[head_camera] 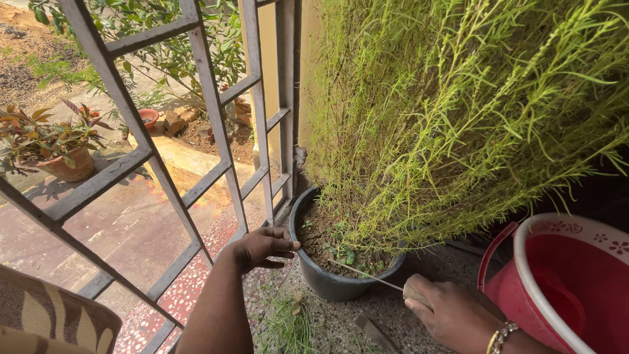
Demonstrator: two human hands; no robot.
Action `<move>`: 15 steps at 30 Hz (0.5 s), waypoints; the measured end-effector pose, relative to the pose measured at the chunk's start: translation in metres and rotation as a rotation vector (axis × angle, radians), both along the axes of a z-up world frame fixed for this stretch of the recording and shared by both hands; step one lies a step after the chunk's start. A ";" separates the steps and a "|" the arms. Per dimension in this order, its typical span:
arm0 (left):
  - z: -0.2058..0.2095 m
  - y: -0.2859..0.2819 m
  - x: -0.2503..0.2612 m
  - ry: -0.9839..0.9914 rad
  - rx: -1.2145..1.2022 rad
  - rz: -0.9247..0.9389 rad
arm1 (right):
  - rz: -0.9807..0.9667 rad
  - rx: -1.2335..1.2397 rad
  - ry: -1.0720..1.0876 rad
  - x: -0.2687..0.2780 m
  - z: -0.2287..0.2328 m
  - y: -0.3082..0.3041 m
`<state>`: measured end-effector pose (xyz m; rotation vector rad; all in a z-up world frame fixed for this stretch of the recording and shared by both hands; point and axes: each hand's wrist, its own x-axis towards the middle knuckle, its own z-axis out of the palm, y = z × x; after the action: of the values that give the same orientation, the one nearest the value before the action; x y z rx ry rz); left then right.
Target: The person uses a small metal tool to loosen soil around a potted asparagus fern, then waters the plant using a red scoop taken from a larger bucket. The person repeatedly scoops water and pours it into the pot.
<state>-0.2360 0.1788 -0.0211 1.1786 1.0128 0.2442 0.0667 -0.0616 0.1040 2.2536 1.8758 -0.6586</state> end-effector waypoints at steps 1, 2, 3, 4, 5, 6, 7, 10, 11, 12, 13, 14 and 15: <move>-0.003 0.001 0.000 -0.004 -0.007 0.005 | -0.005 0.033 0.006 0.001 0.009 0.001; -0.005 0.002 -0.002 -0.010 -0.007 0.000 | -0.003 0.063 0.019 -0.001 0.014 0.001; -0.006 0.003 -0.003 -0.015 -0.007 -0.006 | -0.022 0.040 0.022 -0.005 0.016 0.001; -0.006 0.003 -0.001 -0.026 -0.005 -0.014 | -0.043 0.020 0.020 -0.006 0.018 -0.001; -0.007 0.001 -0.002 -0.026 -0.012 -0.008 | -0.064 -0.001 0.018 -0.005 0.018 -0.002; -0.005 0.001 -0.001 -0.030 -0.012 -0.007 | -0.044 -0.017 0.003 -0.003 0.018 -0.002; -0.003 0.001 0.001 -0.034 -0.013 -0.005 | -0.023 -0.033 -0.011 -0.002 0.015 -0.003; -0.001 0.000 -0.001 0.042 0.006 0.015 | -0.040 -0.034 0.049 0.005 0.011 -0.007; 0.000 -0.002 -0.003 0.032 0.000 0.016 | -0.057 -0.022 0.085 0.006 0.010 -0.007; 0.001 -0.003 -0.002 0.020 -0.004 0.014 | -0.024 -0.019 0.045 0.005 0.007 -0.008; 0.002 -0.005 -0.001 0.008 -0.009 0.011 | 0.010 -0.016 0.005 0.001 0.002 -0.008; 0.003 -0.005 0.002 0.005 -0.007 0.009 | 0.040 -0.009 -0.040 0.003 0.002 -0.008; 0.005 -0.005 0.002 0.002 -0.006 0.006 | 0.029 -0.017 -0.044 0.007 0.004 -0.009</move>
<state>-0.2339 0.1736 -0.0165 1.1707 1.0185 0.2440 0.0736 -0.0701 0.1076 2.2080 1.8717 -0.6138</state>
